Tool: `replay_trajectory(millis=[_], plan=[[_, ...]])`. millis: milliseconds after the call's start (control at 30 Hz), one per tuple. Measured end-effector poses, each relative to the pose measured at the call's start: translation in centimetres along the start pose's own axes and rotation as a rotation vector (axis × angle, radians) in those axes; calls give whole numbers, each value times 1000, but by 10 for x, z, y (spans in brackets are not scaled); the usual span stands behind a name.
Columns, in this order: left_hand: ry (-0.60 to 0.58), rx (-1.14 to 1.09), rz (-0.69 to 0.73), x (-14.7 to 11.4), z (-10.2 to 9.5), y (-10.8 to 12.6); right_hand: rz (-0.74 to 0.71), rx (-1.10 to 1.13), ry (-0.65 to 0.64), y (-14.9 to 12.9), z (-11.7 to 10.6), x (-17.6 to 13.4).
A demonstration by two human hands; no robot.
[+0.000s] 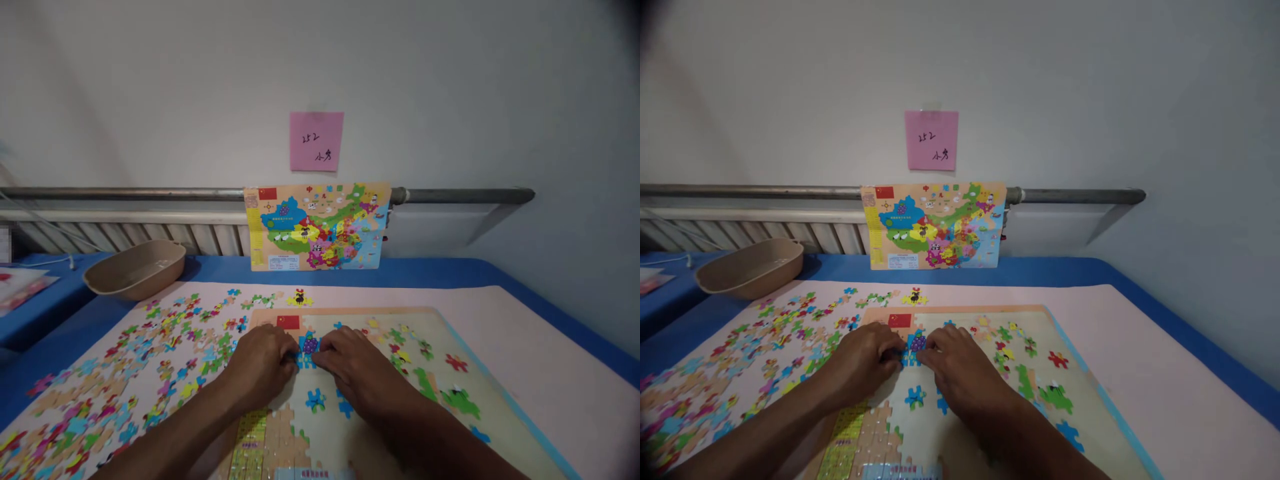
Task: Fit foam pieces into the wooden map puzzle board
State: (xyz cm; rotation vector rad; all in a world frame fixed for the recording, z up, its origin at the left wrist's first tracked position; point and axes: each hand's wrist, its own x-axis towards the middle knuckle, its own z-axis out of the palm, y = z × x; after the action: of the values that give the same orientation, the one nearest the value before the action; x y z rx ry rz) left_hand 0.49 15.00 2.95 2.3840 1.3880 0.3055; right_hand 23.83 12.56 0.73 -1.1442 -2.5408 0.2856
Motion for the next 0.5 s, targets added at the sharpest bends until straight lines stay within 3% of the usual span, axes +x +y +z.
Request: replay_trajectory(millis=[500], plan=[[14,206,51,1,2,3,-11,-3,-17,-1,3,-2]])
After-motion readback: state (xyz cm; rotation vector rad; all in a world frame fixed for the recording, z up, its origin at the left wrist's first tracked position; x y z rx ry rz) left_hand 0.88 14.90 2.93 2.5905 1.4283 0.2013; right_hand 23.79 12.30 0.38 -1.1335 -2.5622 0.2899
